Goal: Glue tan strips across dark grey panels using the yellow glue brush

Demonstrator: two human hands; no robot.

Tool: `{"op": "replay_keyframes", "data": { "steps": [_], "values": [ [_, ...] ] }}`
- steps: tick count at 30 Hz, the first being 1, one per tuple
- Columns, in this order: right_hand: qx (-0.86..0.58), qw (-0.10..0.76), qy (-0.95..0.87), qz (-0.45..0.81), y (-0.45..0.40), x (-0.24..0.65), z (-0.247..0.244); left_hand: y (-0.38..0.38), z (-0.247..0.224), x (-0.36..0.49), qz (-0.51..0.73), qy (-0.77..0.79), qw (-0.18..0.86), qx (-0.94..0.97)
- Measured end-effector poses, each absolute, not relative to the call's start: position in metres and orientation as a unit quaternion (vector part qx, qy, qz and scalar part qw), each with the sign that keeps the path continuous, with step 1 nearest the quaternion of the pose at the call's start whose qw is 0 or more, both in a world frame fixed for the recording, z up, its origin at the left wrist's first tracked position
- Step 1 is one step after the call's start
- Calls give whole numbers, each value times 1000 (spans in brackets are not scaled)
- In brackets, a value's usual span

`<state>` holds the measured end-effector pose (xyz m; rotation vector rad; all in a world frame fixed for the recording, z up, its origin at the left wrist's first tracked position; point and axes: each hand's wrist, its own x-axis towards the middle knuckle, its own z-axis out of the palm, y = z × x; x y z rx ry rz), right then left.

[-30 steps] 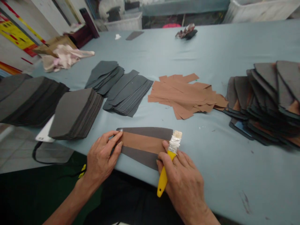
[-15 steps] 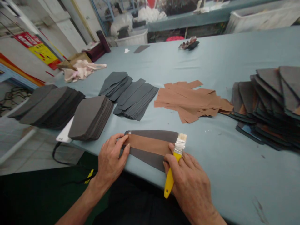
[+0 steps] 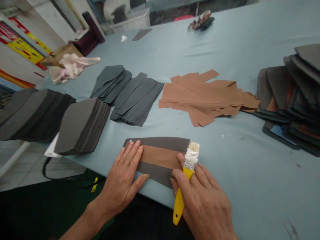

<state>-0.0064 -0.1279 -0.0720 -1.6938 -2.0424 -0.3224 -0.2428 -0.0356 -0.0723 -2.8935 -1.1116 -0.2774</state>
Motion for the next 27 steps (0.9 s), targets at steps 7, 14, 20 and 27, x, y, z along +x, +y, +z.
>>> {"op": "replay_keyframes", "data": {
  "steps": [7,14,20,27],
  "values": [
    [-619,238,-740,-109,-129,-8,-72,-35,-74,-243,-80,-355,2,-932],
    [-629,243,-732,-95,-130,-9,-74,-36,-71,-231,-102,-402,20,-910],
    [-636,239,-729,-79,-131,-9,-75,-29,-78,-221,-107,-376,7,-920],
    [-633,229,-735,-81,-133,-9,-76,-27,-80,-221,-111,-379,-8,-919]
  ]
}}
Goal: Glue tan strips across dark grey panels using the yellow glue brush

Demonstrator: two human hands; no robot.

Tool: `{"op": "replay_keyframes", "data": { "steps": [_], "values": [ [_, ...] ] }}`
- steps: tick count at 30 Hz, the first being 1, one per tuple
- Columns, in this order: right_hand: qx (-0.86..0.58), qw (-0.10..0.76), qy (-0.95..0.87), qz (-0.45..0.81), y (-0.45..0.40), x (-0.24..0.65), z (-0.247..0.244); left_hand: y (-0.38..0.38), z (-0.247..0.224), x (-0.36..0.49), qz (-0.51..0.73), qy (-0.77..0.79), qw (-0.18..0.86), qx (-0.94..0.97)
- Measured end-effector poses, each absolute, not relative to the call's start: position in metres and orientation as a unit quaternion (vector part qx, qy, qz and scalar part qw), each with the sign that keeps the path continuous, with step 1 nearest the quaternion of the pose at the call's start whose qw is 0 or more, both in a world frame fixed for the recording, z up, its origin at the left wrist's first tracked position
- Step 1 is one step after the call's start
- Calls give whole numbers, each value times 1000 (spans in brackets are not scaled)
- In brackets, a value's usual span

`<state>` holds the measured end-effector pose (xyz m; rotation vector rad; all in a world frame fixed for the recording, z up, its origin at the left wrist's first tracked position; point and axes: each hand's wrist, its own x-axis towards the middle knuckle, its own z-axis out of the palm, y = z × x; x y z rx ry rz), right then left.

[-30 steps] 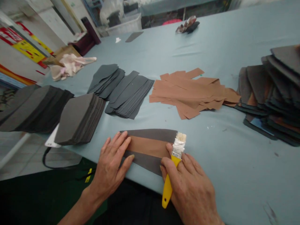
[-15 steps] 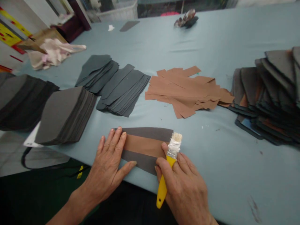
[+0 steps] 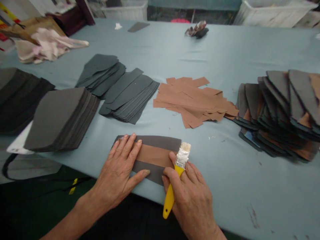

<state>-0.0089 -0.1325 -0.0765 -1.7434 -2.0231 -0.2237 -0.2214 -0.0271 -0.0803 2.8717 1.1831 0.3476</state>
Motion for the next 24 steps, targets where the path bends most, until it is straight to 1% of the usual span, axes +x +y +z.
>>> {"op": "replay_keyframes", "data": {
  "steps": [3,9,13,24],
  "values": [
    [-633,231,-735,-81,-132,-9,-77,-26,-79,-224,109,393,19,913],
    [-627,232,-739,-86,-131,-7,-76,-23,-82,-228,99,402,-3,910],
    [-612,228,-754,-68,-135,0,-75,-24,-83,-227,93,405,-3,909],
    [-593,211,-773,-83,-144,14,-80,-25,-88,-225,122,416,-6,901]
  ]
}}
